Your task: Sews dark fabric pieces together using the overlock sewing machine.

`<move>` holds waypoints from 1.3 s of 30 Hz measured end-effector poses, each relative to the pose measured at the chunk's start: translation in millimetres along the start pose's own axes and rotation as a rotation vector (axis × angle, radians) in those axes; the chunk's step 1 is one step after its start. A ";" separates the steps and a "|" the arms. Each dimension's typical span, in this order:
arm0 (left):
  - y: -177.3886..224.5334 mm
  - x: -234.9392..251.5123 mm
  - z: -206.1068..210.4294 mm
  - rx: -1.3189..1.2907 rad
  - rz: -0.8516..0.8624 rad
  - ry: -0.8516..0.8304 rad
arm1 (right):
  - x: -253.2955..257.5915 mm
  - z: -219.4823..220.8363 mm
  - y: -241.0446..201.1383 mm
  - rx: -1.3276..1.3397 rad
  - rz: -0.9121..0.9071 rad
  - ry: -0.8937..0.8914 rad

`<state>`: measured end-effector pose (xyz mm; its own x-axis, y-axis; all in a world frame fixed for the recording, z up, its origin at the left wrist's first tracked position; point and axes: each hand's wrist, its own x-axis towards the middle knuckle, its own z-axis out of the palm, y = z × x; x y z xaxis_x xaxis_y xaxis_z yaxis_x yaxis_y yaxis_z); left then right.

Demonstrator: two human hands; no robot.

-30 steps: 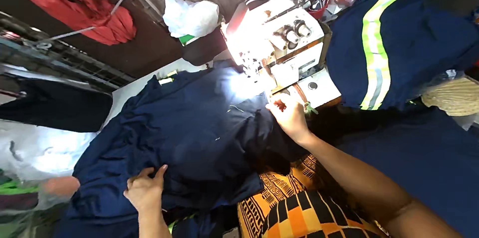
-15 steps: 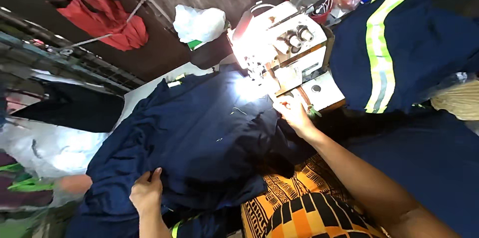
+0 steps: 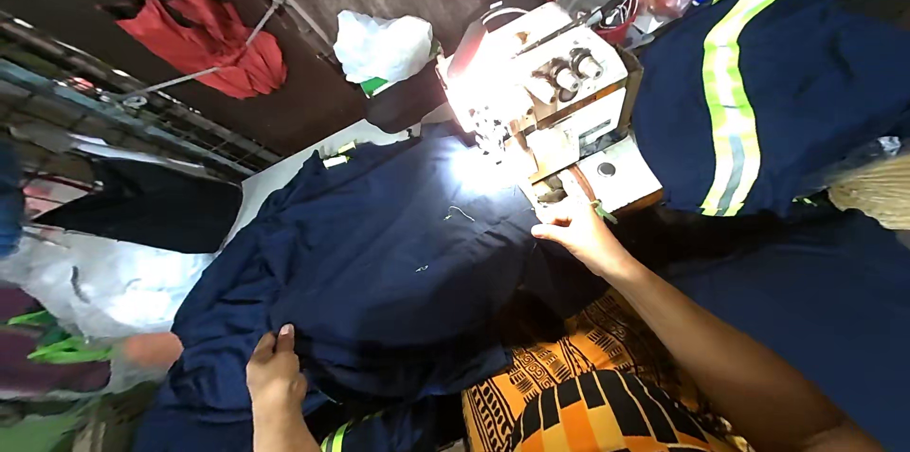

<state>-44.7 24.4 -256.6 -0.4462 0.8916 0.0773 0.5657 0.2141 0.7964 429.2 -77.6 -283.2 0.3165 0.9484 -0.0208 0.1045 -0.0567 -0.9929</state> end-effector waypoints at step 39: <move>30.8 -165.8 94.4 -0.669 -0.350 -0.729 | -98.0 -162.9 36.3 -0.277 -0.170 -0.249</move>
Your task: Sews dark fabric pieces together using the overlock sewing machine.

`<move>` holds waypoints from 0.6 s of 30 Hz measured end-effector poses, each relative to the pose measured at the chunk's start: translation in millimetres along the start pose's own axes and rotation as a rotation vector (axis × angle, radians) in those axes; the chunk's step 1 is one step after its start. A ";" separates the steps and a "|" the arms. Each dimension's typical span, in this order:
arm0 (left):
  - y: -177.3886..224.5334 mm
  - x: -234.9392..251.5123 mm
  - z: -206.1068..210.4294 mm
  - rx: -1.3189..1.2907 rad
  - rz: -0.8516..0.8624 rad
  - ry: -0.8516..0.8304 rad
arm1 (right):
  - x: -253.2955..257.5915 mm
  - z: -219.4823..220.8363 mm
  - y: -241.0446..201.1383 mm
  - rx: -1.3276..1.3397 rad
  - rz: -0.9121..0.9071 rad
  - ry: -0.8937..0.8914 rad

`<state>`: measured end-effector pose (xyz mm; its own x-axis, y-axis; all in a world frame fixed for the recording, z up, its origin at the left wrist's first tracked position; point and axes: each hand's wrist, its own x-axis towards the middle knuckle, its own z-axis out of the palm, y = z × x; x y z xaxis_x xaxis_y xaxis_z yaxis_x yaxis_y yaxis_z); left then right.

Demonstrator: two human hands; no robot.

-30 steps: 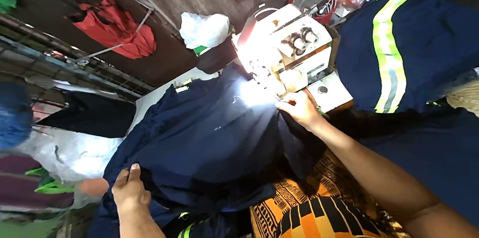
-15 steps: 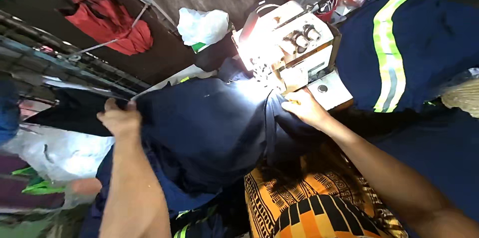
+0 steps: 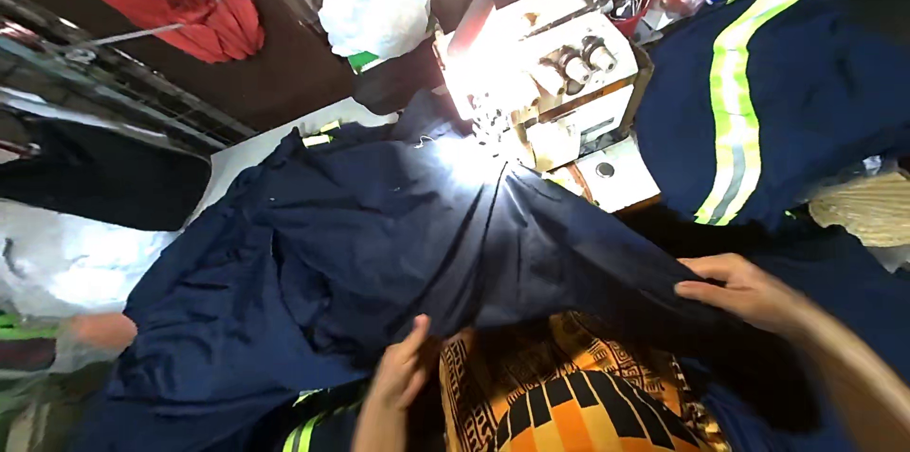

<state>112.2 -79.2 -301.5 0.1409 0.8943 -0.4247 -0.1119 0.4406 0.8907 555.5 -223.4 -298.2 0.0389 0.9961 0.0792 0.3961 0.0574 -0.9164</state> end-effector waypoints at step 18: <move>52.6 22.8 12.6 -0.156 0.543 0.087 | 175.9 81.2 -82.0 -0.305 -0.199 0.352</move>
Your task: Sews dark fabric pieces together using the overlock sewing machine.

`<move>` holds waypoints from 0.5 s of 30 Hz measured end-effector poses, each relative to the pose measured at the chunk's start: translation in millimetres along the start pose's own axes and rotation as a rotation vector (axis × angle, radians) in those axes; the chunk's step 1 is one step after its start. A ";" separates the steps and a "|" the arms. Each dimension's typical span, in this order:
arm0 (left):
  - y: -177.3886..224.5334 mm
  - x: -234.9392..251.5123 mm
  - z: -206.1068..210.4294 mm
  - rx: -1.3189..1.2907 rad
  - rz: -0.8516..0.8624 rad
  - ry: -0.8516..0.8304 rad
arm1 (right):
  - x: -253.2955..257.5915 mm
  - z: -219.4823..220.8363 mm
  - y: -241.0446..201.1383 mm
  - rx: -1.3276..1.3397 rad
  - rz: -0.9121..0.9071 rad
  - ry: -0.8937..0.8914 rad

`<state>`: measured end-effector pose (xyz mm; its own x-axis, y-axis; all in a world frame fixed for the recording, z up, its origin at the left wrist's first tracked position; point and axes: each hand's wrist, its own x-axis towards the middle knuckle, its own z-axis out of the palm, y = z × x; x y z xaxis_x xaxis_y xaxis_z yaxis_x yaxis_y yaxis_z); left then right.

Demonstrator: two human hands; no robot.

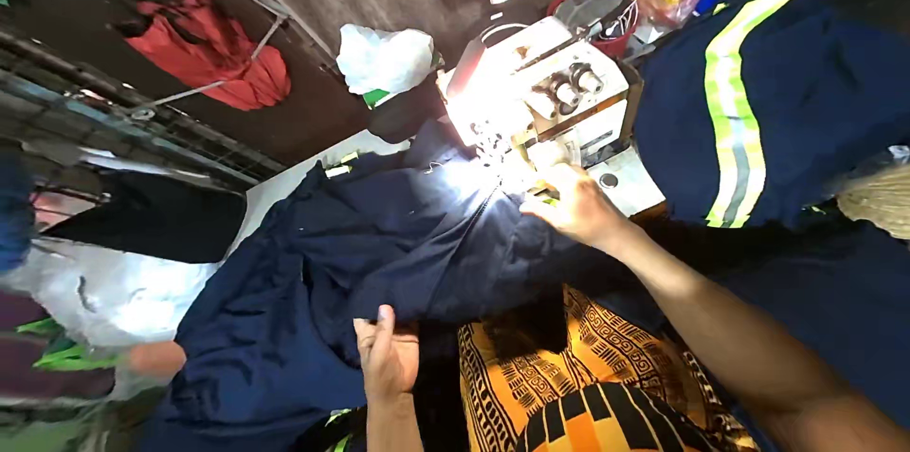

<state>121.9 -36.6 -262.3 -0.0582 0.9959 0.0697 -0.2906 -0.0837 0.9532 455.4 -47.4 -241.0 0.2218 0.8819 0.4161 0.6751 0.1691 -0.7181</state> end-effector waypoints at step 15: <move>13.1 -19.3 16.6 0.413 0.076 -0.014 | 10.9 -1.9 17.3 0.365 0.155 -0.122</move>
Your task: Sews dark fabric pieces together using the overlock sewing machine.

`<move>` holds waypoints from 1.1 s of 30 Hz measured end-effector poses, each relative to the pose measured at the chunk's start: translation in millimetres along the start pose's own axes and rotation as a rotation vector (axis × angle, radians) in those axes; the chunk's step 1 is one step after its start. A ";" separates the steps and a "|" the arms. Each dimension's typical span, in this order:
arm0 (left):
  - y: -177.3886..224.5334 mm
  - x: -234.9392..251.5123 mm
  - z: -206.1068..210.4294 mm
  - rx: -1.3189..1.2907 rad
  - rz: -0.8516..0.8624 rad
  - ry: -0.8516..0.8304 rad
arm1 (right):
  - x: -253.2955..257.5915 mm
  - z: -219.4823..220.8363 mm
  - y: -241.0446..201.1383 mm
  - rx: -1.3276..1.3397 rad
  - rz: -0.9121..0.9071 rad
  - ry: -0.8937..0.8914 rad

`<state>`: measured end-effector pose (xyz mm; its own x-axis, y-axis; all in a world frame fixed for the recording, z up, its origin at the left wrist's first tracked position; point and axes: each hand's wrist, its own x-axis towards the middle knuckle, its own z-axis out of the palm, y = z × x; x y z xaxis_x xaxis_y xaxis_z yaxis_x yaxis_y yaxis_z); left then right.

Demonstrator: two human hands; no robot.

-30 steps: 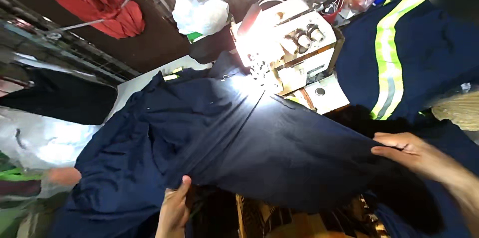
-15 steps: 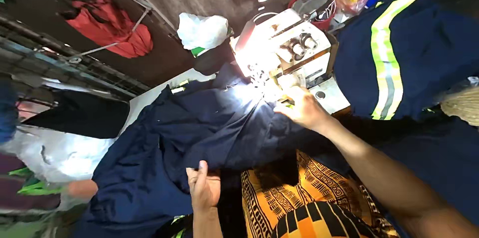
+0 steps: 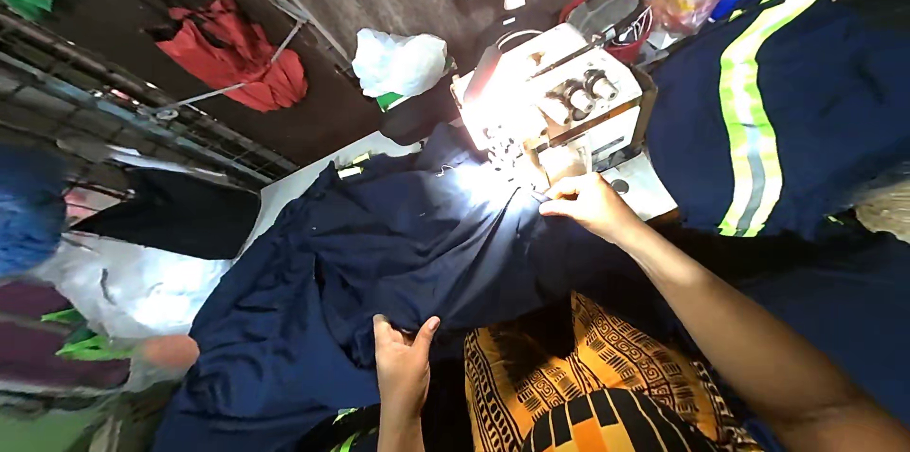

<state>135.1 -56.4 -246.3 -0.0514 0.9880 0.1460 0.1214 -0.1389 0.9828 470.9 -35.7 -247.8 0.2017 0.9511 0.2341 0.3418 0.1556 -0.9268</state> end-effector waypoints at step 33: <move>51.1 197.8 4.9 0.627 0.259 0.043 | -13.8 65.5 -10.8 0.050 0.104 0.351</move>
<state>136.0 132.3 -167.7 0.0189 0.9226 0.3854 0.6863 -0.2923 0.6660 404.3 -33.0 -260.2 0.5388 0.8141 0.2166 0.2591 0.0845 -0.9621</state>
